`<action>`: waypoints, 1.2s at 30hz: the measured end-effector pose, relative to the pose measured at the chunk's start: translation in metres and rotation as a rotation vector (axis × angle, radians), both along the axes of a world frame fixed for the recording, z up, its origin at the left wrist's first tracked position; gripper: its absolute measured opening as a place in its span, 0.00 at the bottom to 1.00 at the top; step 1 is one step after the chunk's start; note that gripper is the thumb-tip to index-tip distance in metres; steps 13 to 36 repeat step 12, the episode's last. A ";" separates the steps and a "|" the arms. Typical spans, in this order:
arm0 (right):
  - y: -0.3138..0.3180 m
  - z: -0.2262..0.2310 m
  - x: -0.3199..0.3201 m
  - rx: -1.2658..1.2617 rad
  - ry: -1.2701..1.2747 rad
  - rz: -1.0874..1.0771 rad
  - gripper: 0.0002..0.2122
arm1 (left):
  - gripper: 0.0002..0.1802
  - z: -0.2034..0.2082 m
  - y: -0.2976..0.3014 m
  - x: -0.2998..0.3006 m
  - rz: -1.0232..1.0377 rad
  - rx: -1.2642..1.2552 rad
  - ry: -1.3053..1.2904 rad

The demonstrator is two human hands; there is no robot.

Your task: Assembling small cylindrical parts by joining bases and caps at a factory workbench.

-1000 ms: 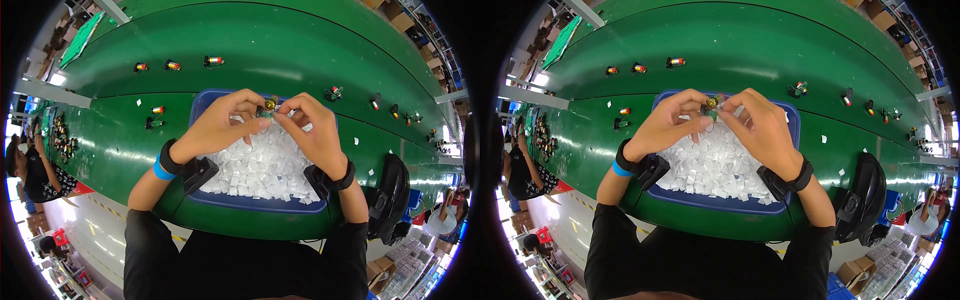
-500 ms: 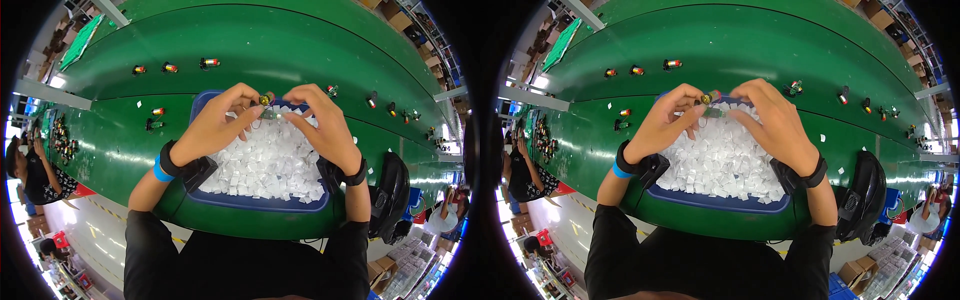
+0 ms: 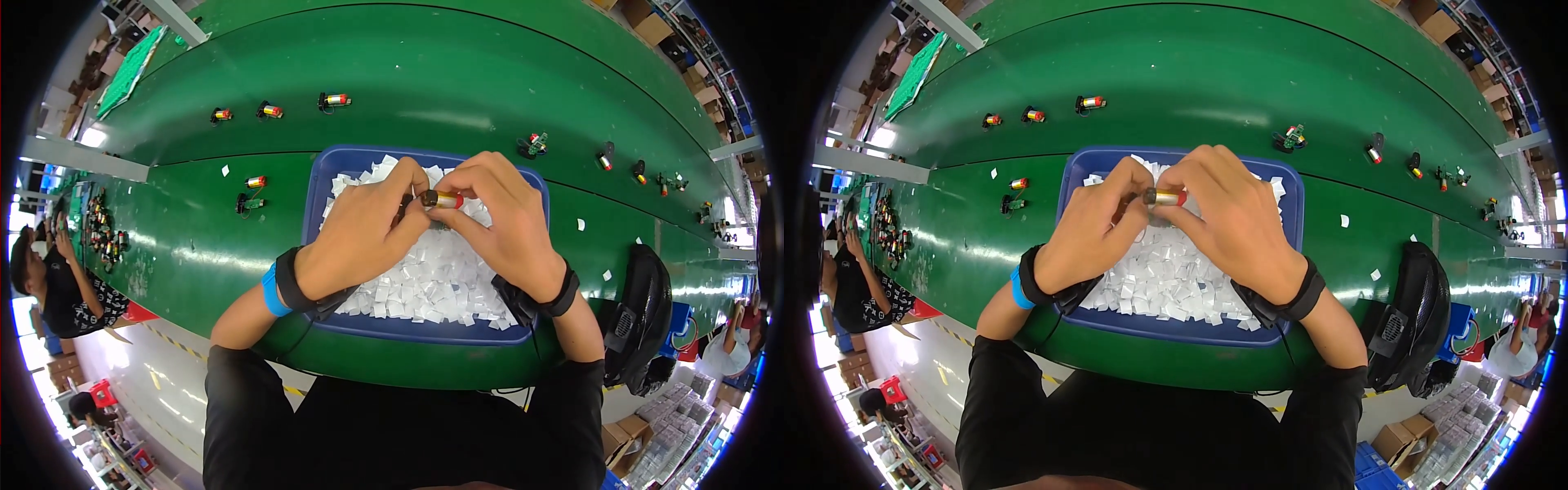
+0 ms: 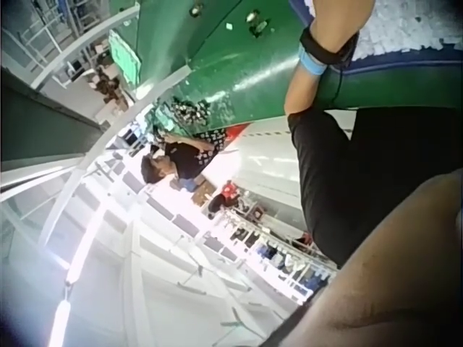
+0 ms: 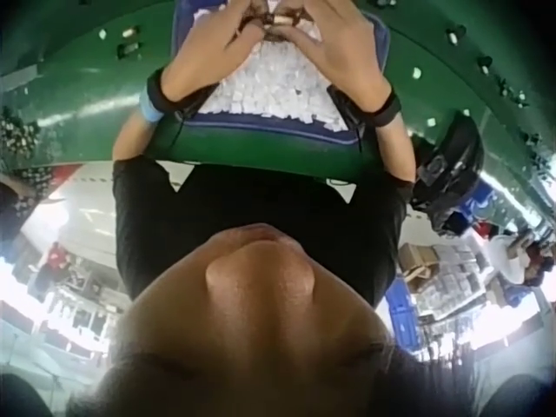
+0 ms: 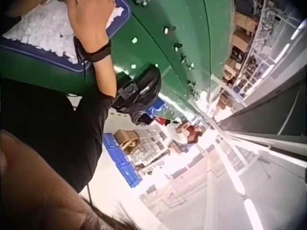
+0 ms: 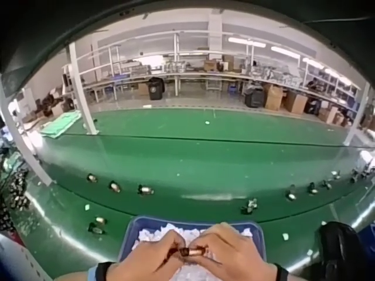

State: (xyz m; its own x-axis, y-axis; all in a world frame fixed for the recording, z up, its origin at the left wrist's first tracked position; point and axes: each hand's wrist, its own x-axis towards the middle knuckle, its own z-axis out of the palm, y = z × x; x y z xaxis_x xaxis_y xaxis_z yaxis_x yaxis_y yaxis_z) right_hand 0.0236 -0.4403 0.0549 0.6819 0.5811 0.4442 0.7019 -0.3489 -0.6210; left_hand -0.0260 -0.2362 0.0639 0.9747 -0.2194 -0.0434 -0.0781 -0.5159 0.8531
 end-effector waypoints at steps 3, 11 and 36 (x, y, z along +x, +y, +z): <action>-0.003 0.002 0.002 -0.003 -0.011 0.043 0.14 | 0.09 -0.004 0.004 0.002 -0.022 -0.128 0.120; -0.004 0.004 0.005 0.072 -0.048 0.243 0.14 | 0.16 -0.012 0.022 0.016 -0.058 -1.007 0.638; -0.004 0.003 0.004 0.086 -0.036 0.266 0.13 | 0.18 -0.012 0.024 0.015 -0.021 -1.028 0.705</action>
